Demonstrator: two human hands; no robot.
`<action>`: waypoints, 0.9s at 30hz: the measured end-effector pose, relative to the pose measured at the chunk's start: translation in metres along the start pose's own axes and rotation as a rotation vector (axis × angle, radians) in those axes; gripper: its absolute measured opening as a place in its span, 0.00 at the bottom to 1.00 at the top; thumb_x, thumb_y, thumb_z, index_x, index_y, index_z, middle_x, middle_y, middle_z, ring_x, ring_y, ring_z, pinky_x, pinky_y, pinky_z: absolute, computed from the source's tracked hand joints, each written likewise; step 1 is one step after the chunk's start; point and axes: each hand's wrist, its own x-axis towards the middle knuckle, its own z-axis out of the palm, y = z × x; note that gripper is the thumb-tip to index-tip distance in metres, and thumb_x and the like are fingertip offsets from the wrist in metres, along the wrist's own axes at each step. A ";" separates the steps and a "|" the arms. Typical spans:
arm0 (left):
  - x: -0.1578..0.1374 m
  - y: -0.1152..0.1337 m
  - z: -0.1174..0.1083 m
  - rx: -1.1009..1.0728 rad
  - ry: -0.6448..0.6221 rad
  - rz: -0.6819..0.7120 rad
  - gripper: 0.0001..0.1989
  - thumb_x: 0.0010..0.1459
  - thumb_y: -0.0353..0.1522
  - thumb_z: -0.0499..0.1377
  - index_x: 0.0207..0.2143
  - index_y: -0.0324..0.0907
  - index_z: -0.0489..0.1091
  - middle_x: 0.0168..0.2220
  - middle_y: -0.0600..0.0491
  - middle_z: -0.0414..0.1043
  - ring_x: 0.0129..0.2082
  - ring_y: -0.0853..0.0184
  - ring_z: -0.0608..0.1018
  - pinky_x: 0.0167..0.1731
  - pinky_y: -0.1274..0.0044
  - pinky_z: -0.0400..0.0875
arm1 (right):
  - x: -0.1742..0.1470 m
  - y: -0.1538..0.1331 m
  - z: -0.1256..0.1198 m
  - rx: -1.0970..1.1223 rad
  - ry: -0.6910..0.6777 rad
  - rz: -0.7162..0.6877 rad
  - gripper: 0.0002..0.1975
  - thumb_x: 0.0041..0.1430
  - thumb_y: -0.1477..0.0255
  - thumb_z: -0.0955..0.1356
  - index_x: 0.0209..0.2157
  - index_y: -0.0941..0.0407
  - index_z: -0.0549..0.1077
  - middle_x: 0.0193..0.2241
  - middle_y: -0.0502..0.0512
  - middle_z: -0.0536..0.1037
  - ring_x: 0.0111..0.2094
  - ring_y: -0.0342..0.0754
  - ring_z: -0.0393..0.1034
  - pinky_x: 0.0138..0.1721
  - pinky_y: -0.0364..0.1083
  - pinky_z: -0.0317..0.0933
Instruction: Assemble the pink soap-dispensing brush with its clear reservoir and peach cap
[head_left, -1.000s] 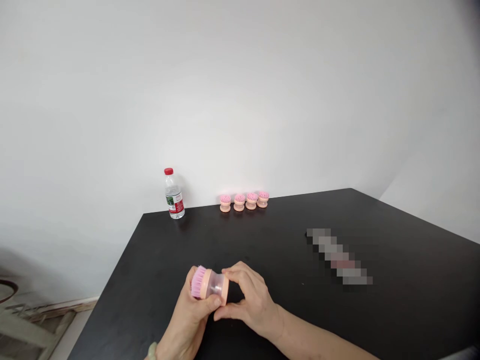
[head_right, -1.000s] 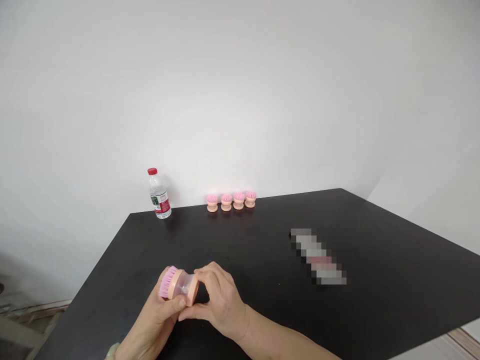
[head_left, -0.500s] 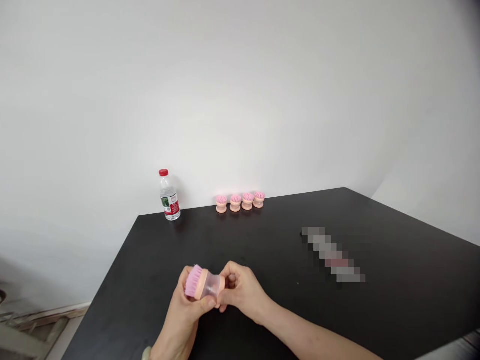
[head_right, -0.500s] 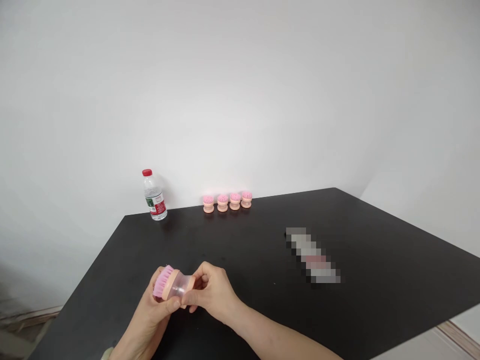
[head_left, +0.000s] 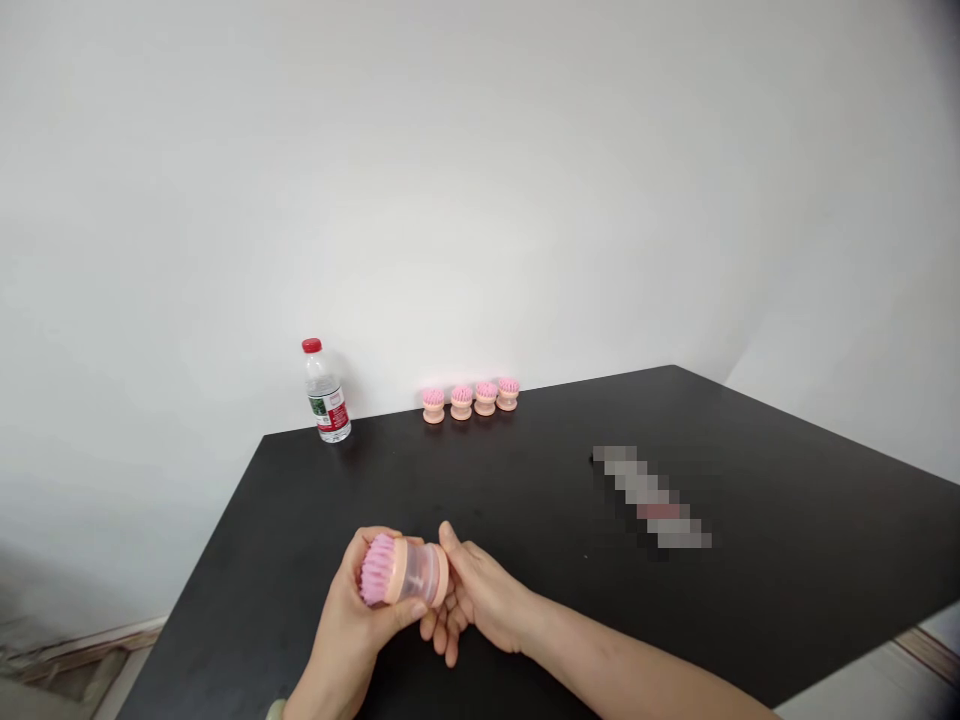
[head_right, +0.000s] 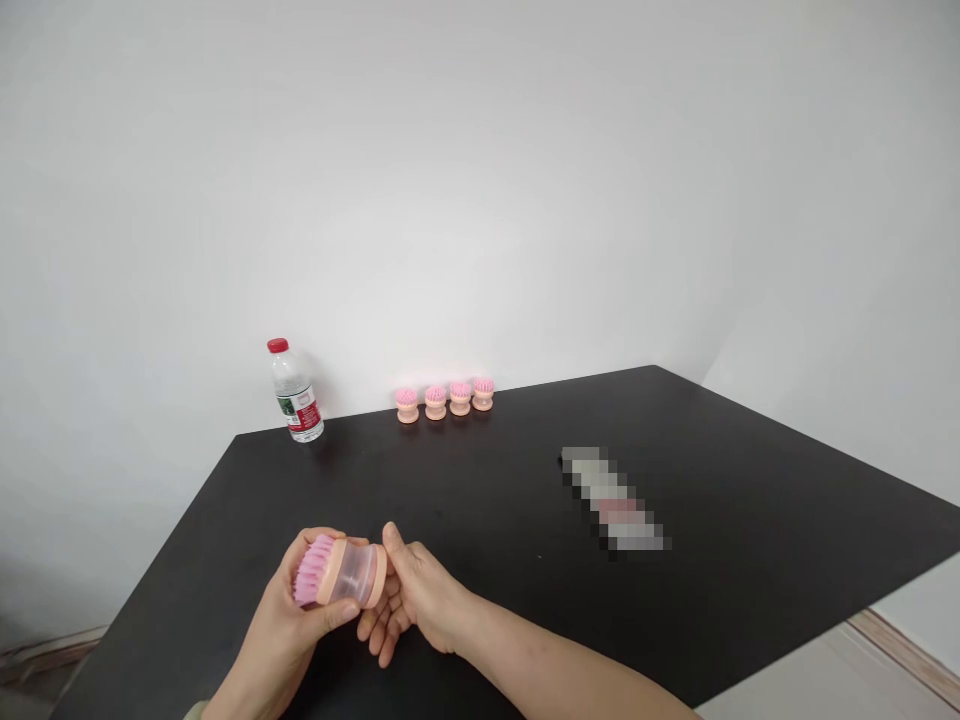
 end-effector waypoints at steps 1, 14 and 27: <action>0.000 0.000 0.002 -0.037 0.020 -0.019 0.30 0.39 0.38 0.75 0.43 0.45 0.66 0.42 0.49 0.78 0.38 0.60 0.78 0.38 0.72 0.73 | -0.001 0.000 0.002 -0.022 0.032 -0.064 0.49 0.48 0.29 0.56 0.21 0.66 0.72 0.18 0.60 0.73 0.15 0.43 0.69 0.12 0.40 0.65; 0.001 -0.007 0.002 0.342 0.097 0.145 0.25 0.38 0.36 0.74 0.39 0.46 0.69 0.40 0.52 0.77 0.39 0.56 0.78 0.40 0.71 0.70 | -0.007 -0.002 0.009 0.050 0.005 -0.208 0.39 0.51 0.34 0.63 0.32 0.61 0.70 0.19 0.47 0.65 0.18 0.39 0.61 0.16 0.40 0.67; 0.003 -0.006 -0.002 0.283 0.212 0.107 0.28 0.37 0.37 0.74 0.40 0.46 0.67 0.33 0.55 0.74 0.32 0.62 0.74 0.34 0.74 0.69 | -0.026 -0.022 0.006 0.010 -0.157 -0.274 0.26 0.55 0.58 0.76 0.49 0.60 0.75 0.42 0.59 0.78 0.46 0.52 0.75 0.55 0.57 0.65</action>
